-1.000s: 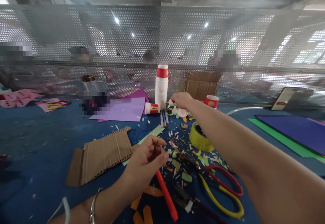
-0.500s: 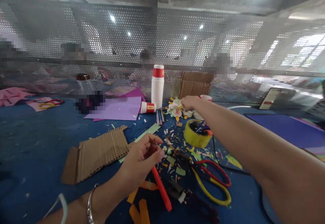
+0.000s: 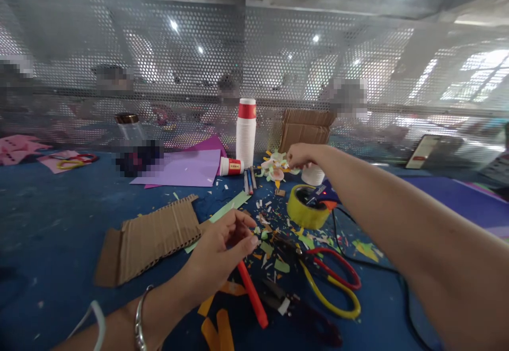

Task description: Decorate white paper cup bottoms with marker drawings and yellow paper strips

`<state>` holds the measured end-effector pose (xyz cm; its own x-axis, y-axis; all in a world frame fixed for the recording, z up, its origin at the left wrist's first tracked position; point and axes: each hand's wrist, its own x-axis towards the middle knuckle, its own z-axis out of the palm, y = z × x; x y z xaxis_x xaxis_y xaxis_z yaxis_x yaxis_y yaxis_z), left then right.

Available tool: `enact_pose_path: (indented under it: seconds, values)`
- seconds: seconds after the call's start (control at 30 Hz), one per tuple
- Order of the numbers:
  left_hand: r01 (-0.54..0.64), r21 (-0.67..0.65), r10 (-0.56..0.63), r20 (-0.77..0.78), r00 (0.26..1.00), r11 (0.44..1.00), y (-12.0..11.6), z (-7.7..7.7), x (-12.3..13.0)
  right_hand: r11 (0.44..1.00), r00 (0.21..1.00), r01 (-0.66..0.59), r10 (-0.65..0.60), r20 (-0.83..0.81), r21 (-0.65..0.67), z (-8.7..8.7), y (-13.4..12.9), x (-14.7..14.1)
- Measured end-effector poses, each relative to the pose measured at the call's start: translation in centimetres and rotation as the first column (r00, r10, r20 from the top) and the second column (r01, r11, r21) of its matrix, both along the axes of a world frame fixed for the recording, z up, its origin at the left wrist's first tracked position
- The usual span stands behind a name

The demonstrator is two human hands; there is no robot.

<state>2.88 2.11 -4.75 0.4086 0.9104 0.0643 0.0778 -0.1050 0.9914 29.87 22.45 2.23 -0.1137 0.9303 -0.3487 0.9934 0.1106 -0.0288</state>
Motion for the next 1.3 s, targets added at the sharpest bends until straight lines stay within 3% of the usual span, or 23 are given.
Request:
enact_pose_path:
  seconds: [0.2, 0.37, 0.5, 0.67, 0.87, 0.97, 1.07, 1.17, 1.3]
  values:
    - [-0.027, -0.053, 0.030, 0.058, 0.998, 0.998, 0.5, -0.3, 0.1, 0.999, 0.923, -0.051, 0.040, -0.383, -0.019, 2.5, -2.9, 0.2]
    - [-0.171, -0.079, 0.179, 0.108, 0.978, 0.982, 1.2, -0.6, 0.1, 0.992, 0.822, -0.096, 0.031, -0.569, -0.084, 3.1, -5.5, -1.3]
    - [-0.202, -0.198, 0.240, 0.194, 0.951, 0.959, 1.2, 0.1, 0.0, 0.958, 0.610, -0.140, -0.116, -0.784, -0.251, 3.0, -7.0, -3.4]
    - [-0.151, -0.299, 0.255, 0.349, 0.902, 0.942, 1.2, 0.6, 0.1, 0.885, 0.499, -0.325, -0.139, -0.855, -0.334, 1.8, -9.0, -6.4]
    - [-0.251, -0.231, 0.307, 0.251, 0.918, 0.940, 1.7, 0.9, -0.4, 0.871, 0.433, -0.376, -0.137, -0.891, -0.317, 0.7, -11.7, -8.1]
    - [-0.225, -0.038, 0.228, 0.164, 0.960, 0.974, 2.2, 1.2, -1.1, 0.876, 0.374, -0.357, -0.185, -0.909, -0.326, 0.3, -12.7, -7.8]
    - [-0.012, 0.107, 0.002, 0.094, 0.996, 0.994, 2.6, 1.3, -1.7, 0.874, 0.311, -0.341, -0.242, -0.919, -0.346, -0.4, -13.7, -7.4]
    - [0.112, 0.092, -0.118, 0.057, 0.991, 0.989, 2.5, 1.2, -1.8, 0.870, 0.241, -0.323, -0.305, -0.921, -0.372, -1.2, -15.0, -7.1]
    - [0.130, 0.067, -0.132, 0.026, 0.991, 0.989, 2.0, 1.4, -1.7, 0.904, 0.129, -0.236, -0.334, -0.934, -0.356, -2.3, -17.3, -6.9]
